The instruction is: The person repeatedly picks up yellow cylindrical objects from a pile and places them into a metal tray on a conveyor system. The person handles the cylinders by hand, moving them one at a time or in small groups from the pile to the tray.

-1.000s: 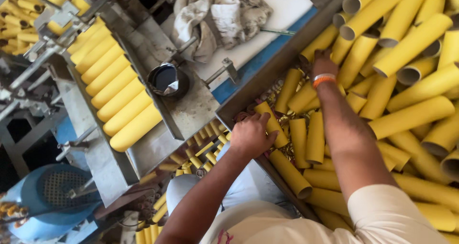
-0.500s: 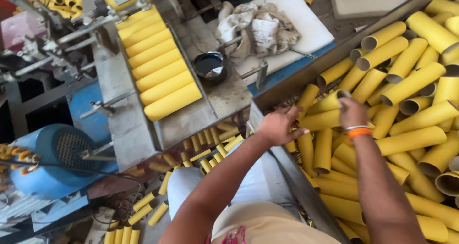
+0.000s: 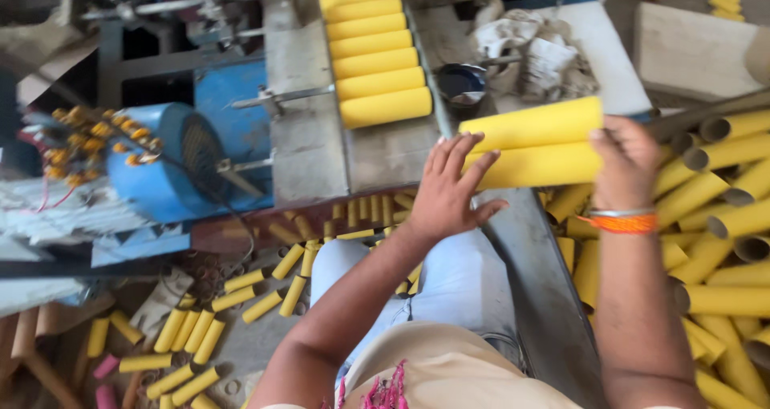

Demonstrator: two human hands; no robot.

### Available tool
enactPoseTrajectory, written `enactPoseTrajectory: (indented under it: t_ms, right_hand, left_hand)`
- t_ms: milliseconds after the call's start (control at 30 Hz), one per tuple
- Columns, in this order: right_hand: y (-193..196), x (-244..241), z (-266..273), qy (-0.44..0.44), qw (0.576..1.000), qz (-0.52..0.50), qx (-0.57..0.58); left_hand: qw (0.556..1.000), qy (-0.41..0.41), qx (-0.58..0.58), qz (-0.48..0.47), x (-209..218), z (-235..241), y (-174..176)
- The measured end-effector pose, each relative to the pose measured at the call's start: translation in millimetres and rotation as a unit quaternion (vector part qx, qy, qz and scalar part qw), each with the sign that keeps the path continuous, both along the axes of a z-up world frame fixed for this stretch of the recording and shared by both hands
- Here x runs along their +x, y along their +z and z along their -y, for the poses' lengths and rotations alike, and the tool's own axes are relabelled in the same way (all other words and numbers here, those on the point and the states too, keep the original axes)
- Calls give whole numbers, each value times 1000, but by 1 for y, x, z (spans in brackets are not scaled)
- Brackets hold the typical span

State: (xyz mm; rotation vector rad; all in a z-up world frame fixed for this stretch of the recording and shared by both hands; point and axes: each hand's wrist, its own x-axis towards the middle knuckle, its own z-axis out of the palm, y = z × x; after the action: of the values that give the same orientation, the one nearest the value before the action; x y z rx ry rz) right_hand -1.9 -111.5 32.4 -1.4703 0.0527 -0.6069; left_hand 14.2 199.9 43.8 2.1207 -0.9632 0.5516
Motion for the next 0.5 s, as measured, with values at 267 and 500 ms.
enactPoseTrajectory:
  t_ms: [267, 500]
  right_hand:
    - [-41, 128, -169, 77, 967, -57, -234]
    - [-24, 87, -114, -15, 895, -106, -434]
  left_hand:
    - [944, 137, 282, -106, 85, -64, -34]
    - [912, 166, 365, -92, 102, -93, -73]
